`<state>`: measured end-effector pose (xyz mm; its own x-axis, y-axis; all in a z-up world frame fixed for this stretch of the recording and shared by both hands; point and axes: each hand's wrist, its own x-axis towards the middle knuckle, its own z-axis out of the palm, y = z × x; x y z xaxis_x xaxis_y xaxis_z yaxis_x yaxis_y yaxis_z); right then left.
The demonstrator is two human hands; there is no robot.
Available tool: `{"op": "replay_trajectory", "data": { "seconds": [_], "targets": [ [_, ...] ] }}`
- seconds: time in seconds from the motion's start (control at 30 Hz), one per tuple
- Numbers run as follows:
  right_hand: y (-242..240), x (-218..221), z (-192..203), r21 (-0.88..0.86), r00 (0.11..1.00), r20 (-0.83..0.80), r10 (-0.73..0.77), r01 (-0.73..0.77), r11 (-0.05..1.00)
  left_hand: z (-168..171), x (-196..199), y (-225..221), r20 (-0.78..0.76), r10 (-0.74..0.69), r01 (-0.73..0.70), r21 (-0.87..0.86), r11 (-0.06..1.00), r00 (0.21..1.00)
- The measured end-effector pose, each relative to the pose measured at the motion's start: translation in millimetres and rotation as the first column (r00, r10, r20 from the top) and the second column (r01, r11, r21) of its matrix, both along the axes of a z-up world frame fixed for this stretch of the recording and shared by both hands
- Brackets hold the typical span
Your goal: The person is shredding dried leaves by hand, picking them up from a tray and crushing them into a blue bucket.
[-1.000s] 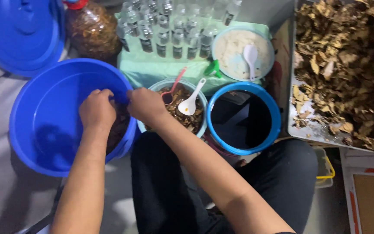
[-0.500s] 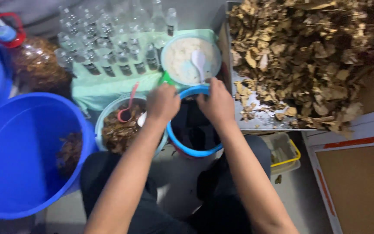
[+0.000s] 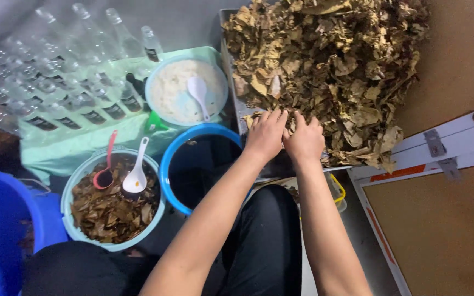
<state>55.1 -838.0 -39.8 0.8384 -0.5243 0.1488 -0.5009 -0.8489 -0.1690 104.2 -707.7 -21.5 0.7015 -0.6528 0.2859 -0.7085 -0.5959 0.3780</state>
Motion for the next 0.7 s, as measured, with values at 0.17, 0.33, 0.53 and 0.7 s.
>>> {"op": "replay_trajectory", "data": {
  "seconds": [0.17,0.33,0.53,0.7],
  "targets": [
    [-16,1,-12,0.025,0.997,0.006,0.075,-0.075,0.997,20,7,-18,-0.191,-0.014,0.051,0.19,0.98,0.981],
    [-16,-8,-15,-0.039,0.992,0.088,0.096,-0.092,0.995,29,17,-14,-0.316,0.035,0.041,0.232,0.972,0.948],
    [-10,-4,-6,0.082,0.998,-0.018,0.065,-0.063,0.995,-13,34,-9,-0.349,0.071,0.01,0.224,0.974,0.934],
    [-1,-5,7,0.095,0.995,-0.078,0.062,-0.054,0.994,-25,35,-6,-0.232,-0.026,0.048,0.09,0.995,0.972]
  ]
}}
